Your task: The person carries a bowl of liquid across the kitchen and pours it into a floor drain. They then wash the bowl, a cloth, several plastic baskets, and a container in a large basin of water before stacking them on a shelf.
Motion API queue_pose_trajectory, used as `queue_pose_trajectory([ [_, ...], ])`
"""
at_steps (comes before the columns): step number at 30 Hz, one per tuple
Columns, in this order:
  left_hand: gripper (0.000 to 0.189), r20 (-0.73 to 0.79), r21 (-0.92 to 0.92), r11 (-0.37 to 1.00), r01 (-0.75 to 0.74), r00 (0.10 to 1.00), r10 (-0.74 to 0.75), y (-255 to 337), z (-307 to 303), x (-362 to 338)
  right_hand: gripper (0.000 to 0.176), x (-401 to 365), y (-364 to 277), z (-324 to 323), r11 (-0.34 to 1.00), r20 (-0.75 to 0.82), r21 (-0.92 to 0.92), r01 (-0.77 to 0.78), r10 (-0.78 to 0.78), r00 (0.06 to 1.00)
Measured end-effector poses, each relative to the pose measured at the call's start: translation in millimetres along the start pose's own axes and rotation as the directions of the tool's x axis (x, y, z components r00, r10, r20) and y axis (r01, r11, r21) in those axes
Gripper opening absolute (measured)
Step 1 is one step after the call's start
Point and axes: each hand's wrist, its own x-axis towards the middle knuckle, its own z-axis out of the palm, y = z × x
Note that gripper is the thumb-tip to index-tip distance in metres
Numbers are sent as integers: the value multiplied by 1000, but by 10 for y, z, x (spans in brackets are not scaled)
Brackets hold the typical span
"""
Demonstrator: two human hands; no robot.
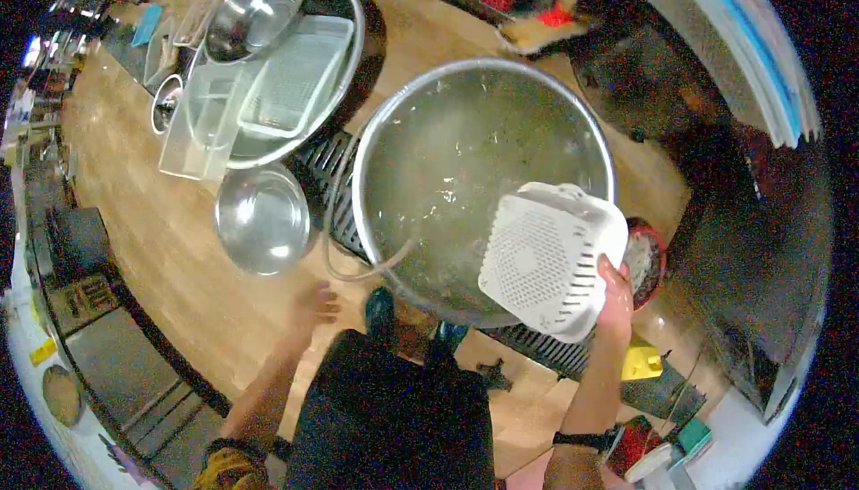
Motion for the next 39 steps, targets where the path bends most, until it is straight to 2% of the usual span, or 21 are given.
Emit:
queue_pose_trajectory([
  [2, 28, 6, -81, 996, 27, 1000, -26, 12, -275, -5, 28, 40, 12, -90, 998, 101, -36, -46, 50, 994],
  [4, 27, 22, -151, 986, 70, 997, -67, 72, -498, 112, 18, 112, 178, -76, 886, 56, -464, 9, 19, 998],
  [6, 25, -13, -56, 998, 40, 999, -41, 202, -727, 280, 16, 129, 374, 75, 715, 152, -689, 118, -17, 988],
  [7, 25, -19, -151, 988, 38, 999, -41, 255, -854, 408, 16, 16, 438, 255, 793, 141, -600, 109, -29, 990],
  [10, 26, -92, -76, 997, -12, 996, 5, 573, -1195, 743, 19, -396, 398, 1070, 683, 202, -719, 132, 23, 979],
  [12, 26, -88, -128, 989, -77, 994, 66, 921, -1387, 799, 24, -548, 510, 1654, 297, 465, -847, 440, 17, 885],
  [14, 25, -69, -72, 990, -119, 991, 114, 1250, -1645, 911, 27, -738, 689, 2390, 311, 534, -805, 505, 9, 846],
  [16, 25, -125, -42, 998, -41, 991, 36, 1332, -2037, 1207, 25, -790, 929, 3034, 105, 608, -792, 602, 50, 792],
  [18, 24, -147, 218, 949, -228, 954, 263, 1498, -2412, 1351, 21, -890, 845, 3909, -137, 806, -547, 826, 178, 564],
  [19, 23, -224, -6, 992, -125, 967, 120, 1538, -2586, 1466, 18, -768, 1083, 4107, -136, 856, -486, 864, 124, 501],
  [20, 22, -256, -14, 993, -113, 961, 106, 1674, -2725, 1480, 15, -624, 1325, 4290, -138, 899, -421, 897, 71, 433],
  [22, 22, -302, -20, 984, -178, 939, 164, 1926, -2927, 1423, 16, -557, 1209, 5056, -144, 807, -537, 831, 201, 556],
  [24, 22, -293, -28, 983, -183, 942, 167, 2149, -2993, 1384, 15, -179, 1501, 5452, -183, 856, -479, 858, 120, 504],
  [26, 22, -288, -41, 984, -176, 945, 157, 2179, -3017, 1421, 19, 138, 1654, 5876, -333, 837, -469, 818, 128, 532],
  [27, 22, -295, -88, 975, -202, 941, 168, 2134, -3013, 1472, 25, 338, 1809, 6004, -276, 844, -497, 822, 65, 532],
  [29, 22, -299, -154, 966, -210, 941, 156, 2014, -3005, 1578, 33, 626, 2157, 6142, -231, 842, -520, 822, 23, 539],
  [31, 23, -313, -212, 954, -212, 939, 139, 1883, -2941, 1667, 56, 850, 2471, 6202, -314, 854, -483, 817, 37, 519],
  [34, 25, -374, -258, 925, -280, 911, 172, 1814, -2817, 1738, 72, 980, 2811, 6322, -446, 824, -474, 759, 80, 562],
  [36, 26, -386, -279, 921, -271, 910, 151, 1685, -2835, 1826, 71, 1139, 3055, 6454, -450, 763, -509, 734, 158, 627],
  [38, 25, -429, -316, 900, -301, 891, 148, 1546, -2783, 1923, 70, 1405, 3295, 6471, -481, 839, -476, 736, 5, 545],
  [39, 24, -438, -349, 902, -255, 895, 84, 1464, -2788, 1988, 70, 1505, 3338, 6520, -491, 837, -468, 735, 20, 547],
])
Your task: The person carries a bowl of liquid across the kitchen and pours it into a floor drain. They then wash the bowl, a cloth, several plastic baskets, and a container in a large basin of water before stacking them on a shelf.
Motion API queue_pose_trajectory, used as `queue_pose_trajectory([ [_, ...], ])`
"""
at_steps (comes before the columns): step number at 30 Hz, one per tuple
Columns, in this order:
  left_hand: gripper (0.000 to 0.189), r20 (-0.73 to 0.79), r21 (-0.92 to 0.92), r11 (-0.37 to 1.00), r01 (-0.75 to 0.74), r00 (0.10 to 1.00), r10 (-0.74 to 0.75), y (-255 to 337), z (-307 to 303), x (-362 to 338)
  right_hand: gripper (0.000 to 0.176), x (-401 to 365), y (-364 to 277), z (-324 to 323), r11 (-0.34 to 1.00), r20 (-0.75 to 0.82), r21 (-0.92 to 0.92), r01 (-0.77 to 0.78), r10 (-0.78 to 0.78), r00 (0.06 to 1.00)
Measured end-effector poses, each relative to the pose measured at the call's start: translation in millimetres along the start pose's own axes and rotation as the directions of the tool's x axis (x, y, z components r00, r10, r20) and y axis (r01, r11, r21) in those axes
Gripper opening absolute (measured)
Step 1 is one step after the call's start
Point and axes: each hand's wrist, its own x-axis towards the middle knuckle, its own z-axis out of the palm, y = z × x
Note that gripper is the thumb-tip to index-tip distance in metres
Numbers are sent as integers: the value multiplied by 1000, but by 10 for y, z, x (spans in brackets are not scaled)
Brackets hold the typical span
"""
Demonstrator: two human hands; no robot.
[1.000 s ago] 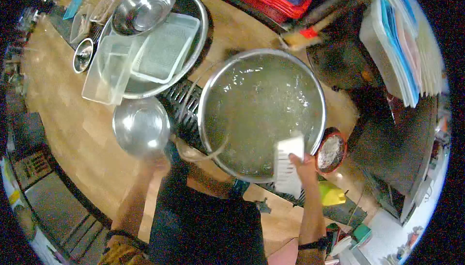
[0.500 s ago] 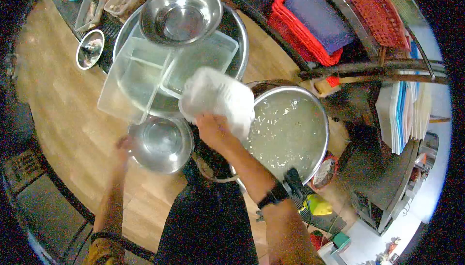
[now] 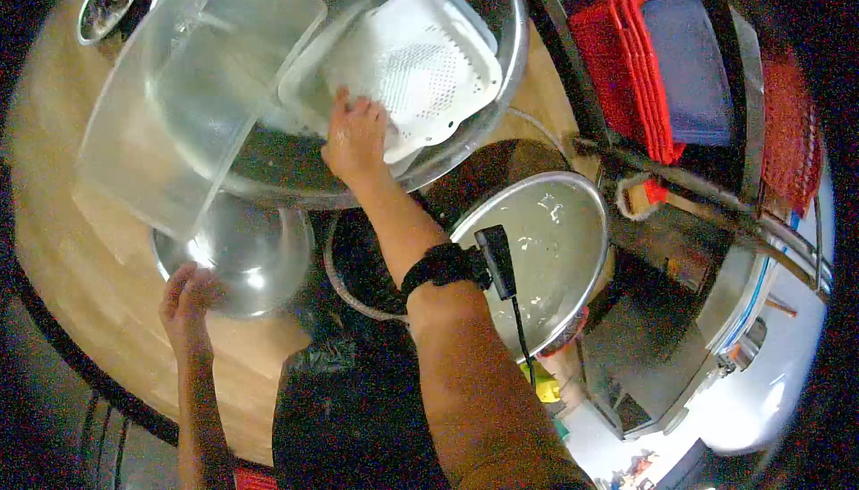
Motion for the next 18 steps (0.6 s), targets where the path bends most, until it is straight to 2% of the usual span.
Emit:
queue_pose_trajectory([
  [2, 25, -24, -50, 998, 36, 999, -37, -114, 13, 39, 71, 165, 76, 93, 998, -193, 41, -47, 54, 980],
  [3, 25, -47, -87, 995, 54, 997, -58, -142, 24, 46, 71, 222, 153, 184, 999, -182, 32, -38, 43, 982],
  [5, 26, -96, -110, 990, 86, 991, -96, -208, 40, 60, 64, 305, 269, 313, 993, -359, 106, 43, -2, 933],
  [7, 26, -80, -153, 983, 102, 990, -115, -265, 74, 69, 57, 309, 335, 415, 993, -327, 117, 7, 32, 944],
  [9, 27, -49, -154, 980, 125, 990, -134, -287, 152, 71, 44, 310, 458, 481, 990, -189, 108, 93, -71, 979],
  [12, 27, 8, -173, 968, 181, 983, -182, -310, 273, 72, 35, 342, 471, 486, 995, -104, 65, 70, -63, 993],
  [13, 28, 37, -174, 958, 226, 974, -223, -270, 312, 66, 35, 356, 483, 436, 995, -113, 63, 73, -66, 991],
  [15, 27, 30, -143, 963, 227, 974, -225, -100, 460, 12, 30, 266, 497, 193, 983, 3, 74, 166, -167, 986],
  [16, 26, 60, -142, 965, 219, 975, -212, -54, 512, -23, 30, 207, 507, 63, 983, -2, 71, 169, -169, 986],
  [17, 26, 92, -141, 967, 213, 975, -201, -10, 567, -60, 30, 126, 526, -84, 972, 42, 170, 160, -170, 985],
  [18, 24, 108, -60, 979, 194, 976, -187, 34, 645, -70, 29, 48, 556, -235, 953, 84, 268, 143, -171, 982],
])
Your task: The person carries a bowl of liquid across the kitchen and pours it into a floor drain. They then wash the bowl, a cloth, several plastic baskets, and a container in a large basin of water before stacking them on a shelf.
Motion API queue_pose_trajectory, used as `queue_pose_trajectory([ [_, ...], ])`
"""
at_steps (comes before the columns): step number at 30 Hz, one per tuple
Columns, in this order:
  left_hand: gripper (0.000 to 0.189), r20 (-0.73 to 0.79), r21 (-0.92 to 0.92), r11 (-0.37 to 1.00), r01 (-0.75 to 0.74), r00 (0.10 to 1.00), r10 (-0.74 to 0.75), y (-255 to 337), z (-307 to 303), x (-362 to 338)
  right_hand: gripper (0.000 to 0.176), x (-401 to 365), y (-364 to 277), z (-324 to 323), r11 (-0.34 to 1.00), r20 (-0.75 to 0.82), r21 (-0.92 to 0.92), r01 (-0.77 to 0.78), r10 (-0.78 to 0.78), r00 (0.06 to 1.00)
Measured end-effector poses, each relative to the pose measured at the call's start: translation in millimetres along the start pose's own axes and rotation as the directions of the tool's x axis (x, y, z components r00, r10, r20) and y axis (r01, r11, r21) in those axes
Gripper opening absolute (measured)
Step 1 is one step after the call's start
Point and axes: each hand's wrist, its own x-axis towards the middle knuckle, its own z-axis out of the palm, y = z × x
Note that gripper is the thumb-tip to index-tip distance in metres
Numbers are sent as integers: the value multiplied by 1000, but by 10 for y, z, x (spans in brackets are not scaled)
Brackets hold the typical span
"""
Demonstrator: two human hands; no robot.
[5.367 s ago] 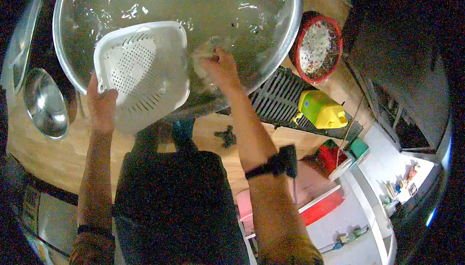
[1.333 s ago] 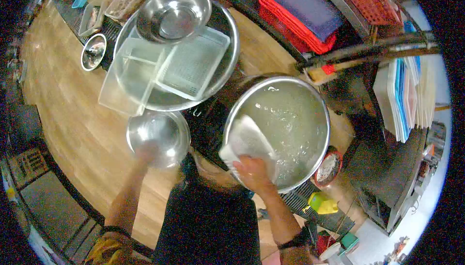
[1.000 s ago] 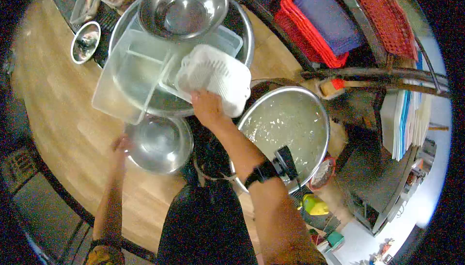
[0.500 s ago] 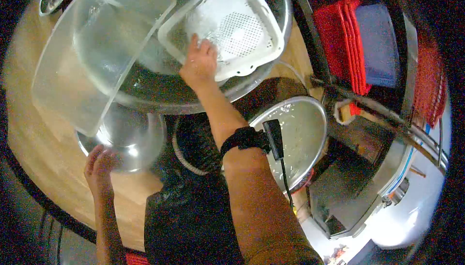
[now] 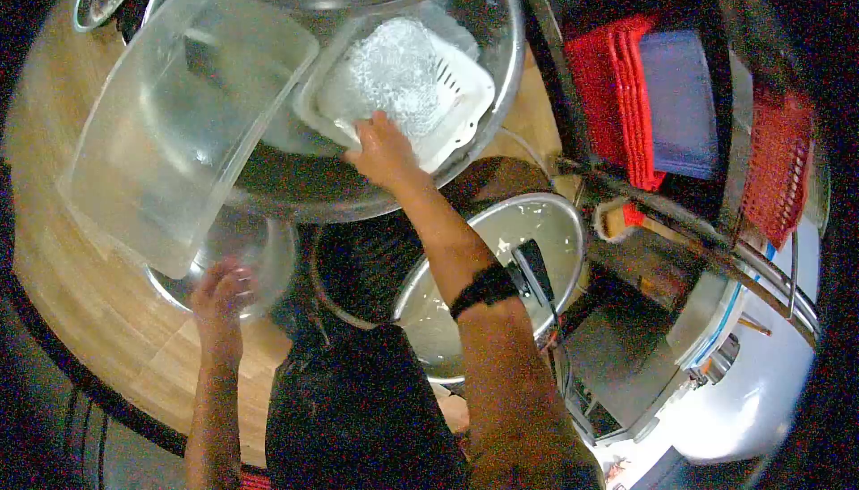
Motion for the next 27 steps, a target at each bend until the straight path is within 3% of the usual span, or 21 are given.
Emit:
queue_pose_trajectory([
  [3, 23, 115, -44, 999, -4, 993, 9, 135, 320, -49, 21, -282, -107, -321, 1000, 90, -13, 10, -8, 996],
  [5, 22, 126, 16, 999, 44, 991, -46, 14, 477, 133, 26, -463, -89, -328, 999, 57, -48, 18, -15, 998],
  [7, 22, 233, 10, 995, -94, 968, 89, -150, 662, 402, 33, -555, -79, -306, 996, 28, -81, 22, -20, 999],
  [9, 21, 148, 70, 996, -62, 988, 51, -120, 998, 554, 36, -655, -109, -272, 985, -10, -144, 90, -92, 996],
  [11, 22, 215, 87, 996, -17, 977, -2, -194, 1199, 859, 38, -691, -100, -297, 979, 2, -161, 126, -127, 992],
  [13, 22, 175, 94, 994, 46, 983, -62, -105, 1459, 944, 38, -718, -40, -307, 971, 5, -151, 188, -189, 982],
  [16, 23, 145, 15, 990, 138, 980, -138, -188, 1672, 1167, 32, -749, 33, -348, 944, 34, -155, 291, -289, 957],
  [17, 24, 157, -62, 985, 162, 976, -151, -250, 1696, 1233, 32, -736, 29, -396, 946, 35, -153, 287, -285, 958],
  [18, 24, 170, 25, 988, 154, 973, -156, -211, 1693, 1210, 29, -713, 5, -458, 966, 77, -64, 252, -247, 966],
  [20, 25, 170, 0, 991, 136, 976, -134, -306, 1666, 1252, 27, -600, 111, -373, 977, 125, 28, 212, -214, 969],
  [22, 29, 238, -133, 981, 141, 965, -107, -420, 1622, 1295, 31, -323, 359, -81, 926, 109, 378, 19, -65, 992],
  [23, 29, 240, -124, 981, 148, 964, -115, -437, 1652, 1273, 31, -215, 434, 50, 924, 110, 382, 9, -55, 992],
  [25, 32, 209, -148, 986, 71, 977, -39, -446, 1683, 1203, 35, -97, 462, 304, 984, 10, 165, 74, -77, 997],
  [27, 33, 261, -149, 984, 101, 964, -59, -522, 1592, 1345, 33, -174, 181, 419, 992, 32, 109, 61, -65, 997],
])
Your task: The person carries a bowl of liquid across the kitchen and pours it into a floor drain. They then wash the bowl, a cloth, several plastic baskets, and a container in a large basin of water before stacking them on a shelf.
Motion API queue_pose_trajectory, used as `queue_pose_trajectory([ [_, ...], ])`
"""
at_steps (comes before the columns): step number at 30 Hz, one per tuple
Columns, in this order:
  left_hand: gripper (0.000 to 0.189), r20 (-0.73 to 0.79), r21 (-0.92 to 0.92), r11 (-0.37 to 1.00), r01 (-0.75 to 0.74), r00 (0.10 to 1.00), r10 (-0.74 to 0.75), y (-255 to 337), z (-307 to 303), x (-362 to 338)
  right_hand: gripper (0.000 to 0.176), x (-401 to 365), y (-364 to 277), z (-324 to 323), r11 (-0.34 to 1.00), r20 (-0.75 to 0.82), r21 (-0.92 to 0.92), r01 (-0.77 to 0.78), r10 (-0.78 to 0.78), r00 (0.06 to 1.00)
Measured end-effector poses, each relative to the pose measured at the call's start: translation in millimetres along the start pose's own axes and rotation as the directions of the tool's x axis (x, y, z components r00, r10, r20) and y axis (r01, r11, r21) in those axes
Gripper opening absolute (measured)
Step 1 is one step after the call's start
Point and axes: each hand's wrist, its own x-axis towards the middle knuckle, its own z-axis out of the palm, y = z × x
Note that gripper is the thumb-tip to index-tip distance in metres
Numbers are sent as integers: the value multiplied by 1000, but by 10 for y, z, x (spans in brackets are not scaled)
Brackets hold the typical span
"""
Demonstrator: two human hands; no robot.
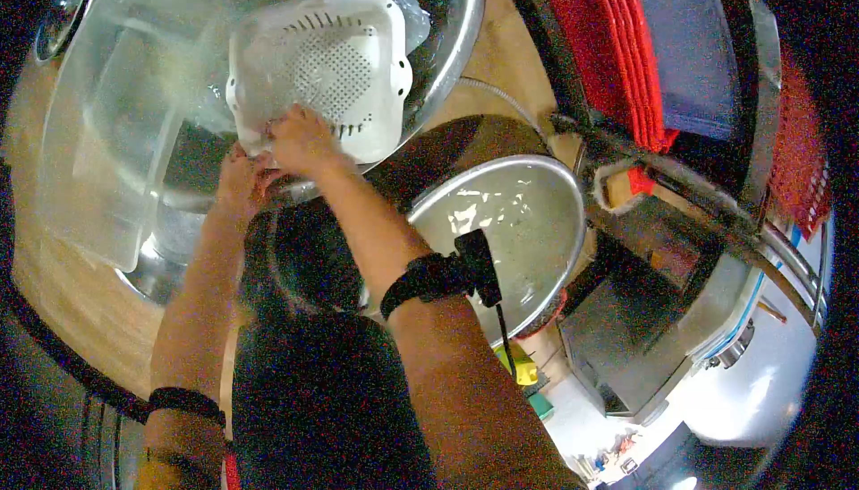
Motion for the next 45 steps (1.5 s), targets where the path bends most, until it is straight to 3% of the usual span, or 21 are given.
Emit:
queue_pose_trajectory([
  [2, 35, 53, -22, 1000, 8, 999, -7, -8, -60, 78, 32, 62, -57, 0, 998, 13, -69, 8, -7, 1000],
  [4, 37, 95, -11, 999, 53, 994, -51, 0, -93, 43, 24, 136, 102, 26, 981, 332, 133, 138, -175, 927],
  [5, 37, 97, -8, 998, 55, 994, -54, 17, -112, 29, 21, 59, 50, -276, 722, 412, 650, -238, -71, 908],
  [8, 39, 101, 10, 996, 89, 991, -89, 54, -121, 58, 22, 28, 110, -307, 488, 455, 746, -453, 124, 882],
  [10, 40, 141, 19, 997, 70, 987, -72, 1, -157, 82, 20, 30, 142, -231, 629, 287, 698, -342, 193, 938],
  [11, 40, 140, 17, 997, 72, 987, -73, 30, -125, 57, 19, 65, 84, -185, 870, 170, 424, -252, 196, 966],
  [13, 40, 141, -19, 997, 76, 987, -73, 67, -63, -3, 17, 58, -18, -84, 1000, -8, -10, 10, -10, 1000],
  [16, 40, 93, 41, 997, 63, 993, -67, 134, -73, -43, 18, 61, -121, 91, 947, -47, 291, -139, 159, 986],
  [18, 41, 99, 68, 995, 77, 992, -84, 123, -201, 44, 17, 66, -119, -72, 908, 113, 393, -144, 108, 988],
  [20, 41, 106, 88, 991, 106, 988, -115, 111, -239, 60, 18, 49, -100, -219, 796, 491, 542, -268, -42, 870],
  [23, 42, 131, -10, 996, 87, 988, -85, 119, -189, 26, 20, 70, 70, -53, 763, 195, 553, -335, 272, 942],
  [24, 41, 137, -4, 997, 74, 988, -73, 102, -189, 39, 20, 64, 71, 6, 761, 200, 554, -337, 272, 941],
  [26, 41, 142, 4, 997, 73, 987, -73, 92, -202, 34, 20, 54, -6, 112, 995, 6, 67, -72, 72, 997],
  [27, 39, 125, -52, 994, 94, 988, -87, 133, -211, 10, 23, 35, -125, 97, 995, 30, 48, -90, 89, 996],
  [31, 34, 152, -213, 941, 262, 961, -233, 115, -397, 193, 17, -77, -256, 79, 932, -31, 358, 58, -50, 998],
  [34, 31, 188, -207, 951, 231, 963, -193, 185, -307, 119, 14, -49, -96, 91, 783, 97, 620, -50, -12, 995],
  [35, 30, 157, -129, 980, 150, 979, -129, 191, -265, 78, 13, -9, -80, 101, 799, 97, 565, -205, 183, 978],
  [36, 30, 156, -133, 979, 153, 979, -131, 193, -253, 61, 13, 46, -44, 140, 800, 102, 563, -208, 183, 978],
  [38, 30, 31, 246, 968, 51, 998, -60, 164, -219, 38, 14, 121, -11, 193, 938, -52, 318, -141, 166, 985],
  [43, 34, 51, 121, 992, -24, 999, 17, 196, -196, 54, 15, 130, -60, 131, 895, 15, 439, -79, 81, 997],
  [45, 35, 77, 130, 992, -5, 997, -5, 188, -284, 86, 14, 52, -107, -45, 723, 387, 636, -270, 3, 922],
])
